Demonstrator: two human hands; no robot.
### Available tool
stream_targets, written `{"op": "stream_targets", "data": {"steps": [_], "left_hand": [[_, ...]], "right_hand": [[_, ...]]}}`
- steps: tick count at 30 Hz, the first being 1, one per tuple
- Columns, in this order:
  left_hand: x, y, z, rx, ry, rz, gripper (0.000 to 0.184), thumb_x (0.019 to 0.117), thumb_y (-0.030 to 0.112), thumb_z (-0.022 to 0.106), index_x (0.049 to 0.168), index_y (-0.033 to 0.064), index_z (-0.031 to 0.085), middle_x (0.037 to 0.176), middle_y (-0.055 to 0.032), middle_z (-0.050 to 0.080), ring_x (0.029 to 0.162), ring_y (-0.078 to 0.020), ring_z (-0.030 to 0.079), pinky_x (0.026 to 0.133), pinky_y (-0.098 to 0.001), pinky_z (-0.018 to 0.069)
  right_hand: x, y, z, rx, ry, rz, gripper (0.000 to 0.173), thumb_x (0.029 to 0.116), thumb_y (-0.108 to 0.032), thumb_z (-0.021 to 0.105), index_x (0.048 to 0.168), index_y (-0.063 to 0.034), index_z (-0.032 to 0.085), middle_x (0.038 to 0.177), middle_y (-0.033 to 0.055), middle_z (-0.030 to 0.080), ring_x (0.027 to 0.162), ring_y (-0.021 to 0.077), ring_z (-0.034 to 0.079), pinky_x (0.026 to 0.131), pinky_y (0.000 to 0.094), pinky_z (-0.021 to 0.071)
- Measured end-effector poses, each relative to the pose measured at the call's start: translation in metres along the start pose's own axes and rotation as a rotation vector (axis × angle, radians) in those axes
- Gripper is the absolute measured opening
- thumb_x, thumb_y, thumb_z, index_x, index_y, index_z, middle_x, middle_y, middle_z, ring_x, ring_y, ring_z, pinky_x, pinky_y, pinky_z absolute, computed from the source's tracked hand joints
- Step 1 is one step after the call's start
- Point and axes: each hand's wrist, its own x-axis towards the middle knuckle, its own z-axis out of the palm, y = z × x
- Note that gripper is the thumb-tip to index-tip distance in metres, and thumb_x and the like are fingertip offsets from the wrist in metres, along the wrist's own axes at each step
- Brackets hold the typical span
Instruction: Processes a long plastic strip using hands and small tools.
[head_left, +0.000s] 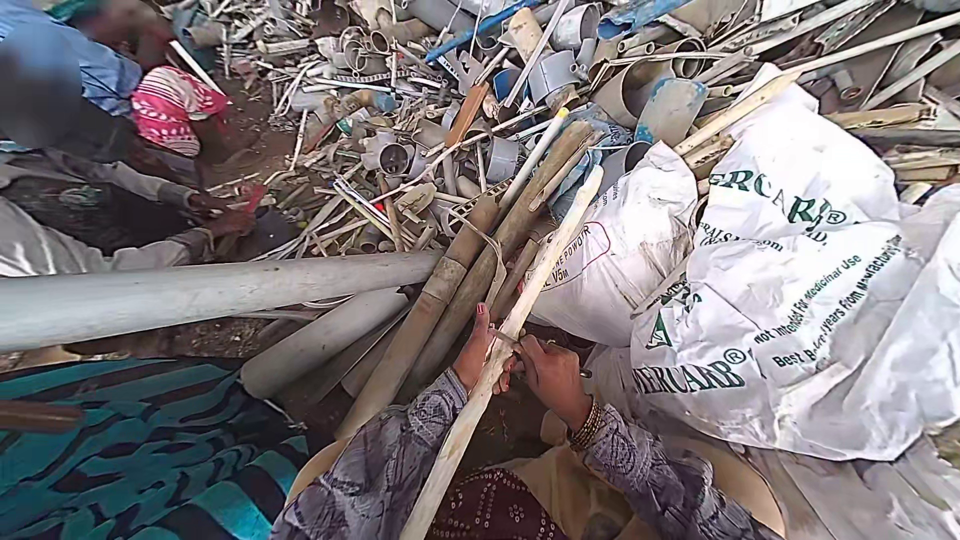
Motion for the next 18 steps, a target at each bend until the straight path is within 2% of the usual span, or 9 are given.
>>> {"op": "stream_targets", "data": {"steps": [5, 10, 12, 14, 16, 18], "left_hand": [[0.002, 0.011, 0.0, -0.129, -0.06, 0.023, 0.078, 0.1016, 0.058, -0.011, 0.095, 0.0085, 0.048, 0.054, -0.0005, 0.053, 0.039, -0.0091, 0.052, 0.039, -0.0195, 0.0458], [0.002, 0.017, 0.012, -0.122, 0.014, 0.012, 0.068, 0.1057, 0.054, -0.004, 0.099, 0.0078, 0.045, 0.054, -0.0011, 0.05, 0.038, -0.0093, 0.05, 0.039, -0.0197, 0.0446], [0.004, 0.015, 0.015, -0.106, 0.049, -0.042, 0.068, 0.1047, 0.057, -0.003, 0.095, 0.0091, 0.044, 0.053, -0.0013, 0.048, 0.037, -0.01, 0.049, 0.038, -0.0205, 0.0436], [0.005, 0.01, 0.013, -0.092, 0.033, -0.059, 0.069, 0.1044, 0.058, -0.003, 0.097, 0.0087, 0.045, 0.052, -0.002, 0.049, 0.038, -0.011, 0.05, 0.038, -0.0215, 0.0442], [0.006, 0.005, 0.011, -0.098, -0.02, -0.04, 0.069, 0.1047, 0.056, -0.004, 0.101, 0.0084, 0.044, 0.053, -0.0016, 0.049, 0.039, -0.0104, 0.051, 0.038, -0.0209, 0.0456], [0.007, 0.004, 0.008, -0.109, -0.038, -0.033, 0.07, 0.1038, 0.057, -0.006, 0.099, 0.0095, 0.045, 0.054, -0.0006, 0.049, 0.039, -0.0097, 0.05, 0.039, -0.0203, 0.0449]], "right_hand": [[0.017, 0.007, 0.005, -0.013, 0.056, -0.032, 0.034, 0.0997, -0.02, 0.048, 0.084, 0.0001, 0.071, 0.063, 0.0127, 0.066, 0.049, 0.0266, 0.063, 0.042, 0.0368, 0.0443], [0.019, 0.008, -0.003, -0.014, 0.028, 0.058, 0.034, 0.0991, -0.02, 0.05, 0.079, 0.0016, 0.067, 0.061, 0.0144, 0.064, 0.049, 0.0293, 0.064, 0.041, 0.0389, 0.0438], [0.024, 0.015, -0.005, -0.003, 0.053, 0.149, 0.033, 0.099, -0.017, 0.05, 0.081, 0.0044, 0.068, 0.058, 0.0157, 0.061, 0.049, 0.0308, 0.063, 0.042, 0.0408, 0.0434], [0.033, 0.026, -0.009, -0.021, 0.063, 0.208, 0.033, 0.1005, -0.016, 0.05, 0.084, 0.006, 0.069, 0.06, 0.0175, 0.062, 0.052, 0.0324, 0.065, 0.045, 0.0427, 0.0453], [0.028, 0.027, -0.005, -0.062, 0.059, 0.171, 0.033, 0.0999, -0.016, 0.051, 0.083, 0.0053, 0.069, 0.059, 0.0171, 0.062, 0.051, 0.0326, 0.065, 0.043, 0.0426, 0.0452], [0.013, 0.017, 0.003, -0.066, 0.039, 0.085, 0.033, 0.0988, -0.018, 0.051, 0.079, 0.0019, 0.068, 0.057, 0.0142, 0.061, 0.047, 0.0298, 0.063, 0.04, 0.0404, 0.0435]]}}
